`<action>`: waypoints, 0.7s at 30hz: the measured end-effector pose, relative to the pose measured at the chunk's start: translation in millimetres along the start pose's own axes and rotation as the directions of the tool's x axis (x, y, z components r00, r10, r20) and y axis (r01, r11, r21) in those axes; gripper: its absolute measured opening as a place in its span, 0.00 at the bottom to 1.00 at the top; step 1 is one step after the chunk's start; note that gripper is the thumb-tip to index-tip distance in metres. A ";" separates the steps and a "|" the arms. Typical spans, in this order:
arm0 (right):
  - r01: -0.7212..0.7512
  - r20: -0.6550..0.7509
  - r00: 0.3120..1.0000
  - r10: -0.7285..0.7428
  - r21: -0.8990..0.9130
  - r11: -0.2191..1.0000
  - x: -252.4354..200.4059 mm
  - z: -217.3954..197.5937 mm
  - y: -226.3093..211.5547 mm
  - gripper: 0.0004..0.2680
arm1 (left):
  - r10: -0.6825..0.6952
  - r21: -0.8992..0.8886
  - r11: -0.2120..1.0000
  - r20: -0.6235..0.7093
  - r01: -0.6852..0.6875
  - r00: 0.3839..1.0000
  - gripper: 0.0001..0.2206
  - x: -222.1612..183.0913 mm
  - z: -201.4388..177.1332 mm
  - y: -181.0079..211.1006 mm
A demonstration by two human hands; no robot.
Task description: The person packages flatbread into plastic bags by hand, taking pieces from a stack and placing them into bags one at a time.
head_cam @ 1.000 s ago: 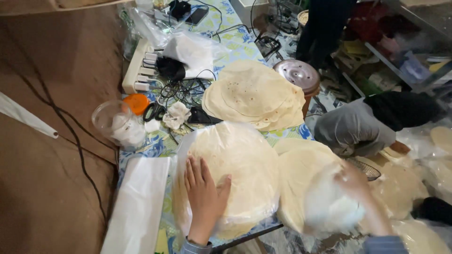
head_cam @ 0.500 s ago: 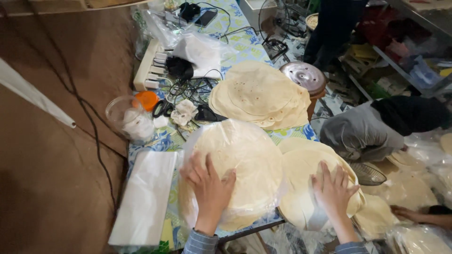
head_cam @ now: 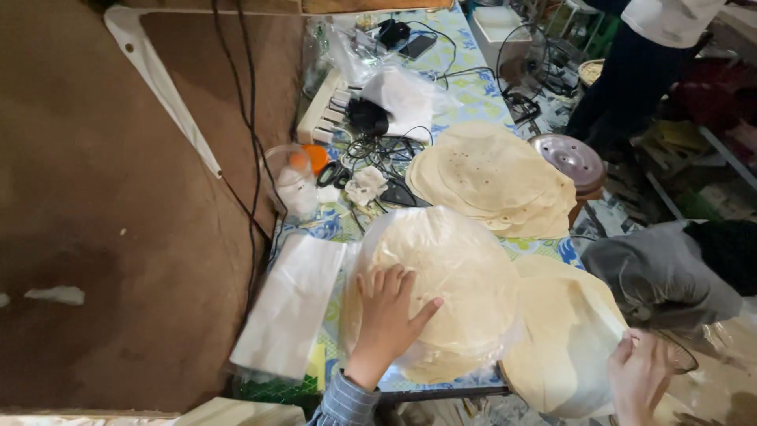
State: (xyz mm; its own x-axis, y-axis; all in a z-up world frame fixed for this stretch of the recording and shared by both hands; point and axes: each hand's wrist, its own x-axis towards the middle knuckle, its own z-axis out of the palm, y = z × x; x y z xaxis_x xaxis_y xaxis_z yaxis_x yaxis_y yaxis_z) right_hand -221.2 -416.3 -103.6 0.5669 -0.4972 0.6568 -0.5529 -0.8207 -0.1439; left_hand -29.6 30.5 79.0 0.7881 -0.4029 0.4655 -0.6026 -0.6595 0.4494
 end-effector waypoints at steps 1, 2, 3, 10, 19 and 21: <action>0.003 0.002 1.000 -0.003 0.002 1.000 -4.5 2.8 -2.6 0.05 | -0.004 0.002 1.000 -0.001 0.004 1.000 0.28 -3.1 -0.9 -2.4; 0.026 -0.008 1.000 -0.025 0.156 0.987 -8.9 5.6 -5.2 0.04 | 0.001 -0.056 0.998 0.023 0.000 1.000 0.28 -6.1 -1.8 -4.9; 0.048 -0.019 0.999 -0.044 0.303 0.952 -14.9 6.8 -6.4 0.04 | 0.007 -0.117 0.993 0.048 -0.001 0.999 0.28 -10.2 -2.2 -6.7; 0.031 0.164 0.986 -0.026 -0.028 0.999 37.3 -62.8 -61.1 0.10 | 0.024 -0.052 0.998 -0.018 -0.025 1.000 0.25 -7.9 -51.3 3.5; 0.056 0.300 0.948 -0.110 0.184 0.981 23.3 -56.8 -68.7 0.15 | 0.075 0.000 0.997 -0.077 -0.075 0.994 0.22 -17.8 -65.4 9.6; 0.073 0.375 0.924 -0.078 0.028 0.997 27.6 -80.6 -100.3 0.15 | 0.064 -0.025 0.998 -0.054 -0.065 0.996 0.22 -18.3 -66.6 12.0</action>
State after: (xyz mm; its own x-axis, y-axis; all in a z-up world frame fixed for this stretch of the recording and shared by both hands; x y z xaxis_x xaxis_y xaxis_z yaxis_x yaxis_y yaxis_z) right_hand -199.3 -325.0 -11.3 0.7957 -0.5010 0.3404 -0.4930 -0.8622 -0.1166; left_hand -59.6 72.3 126.7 0.7399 -0.4092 0.5339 -0.6557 -0.6160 0.4366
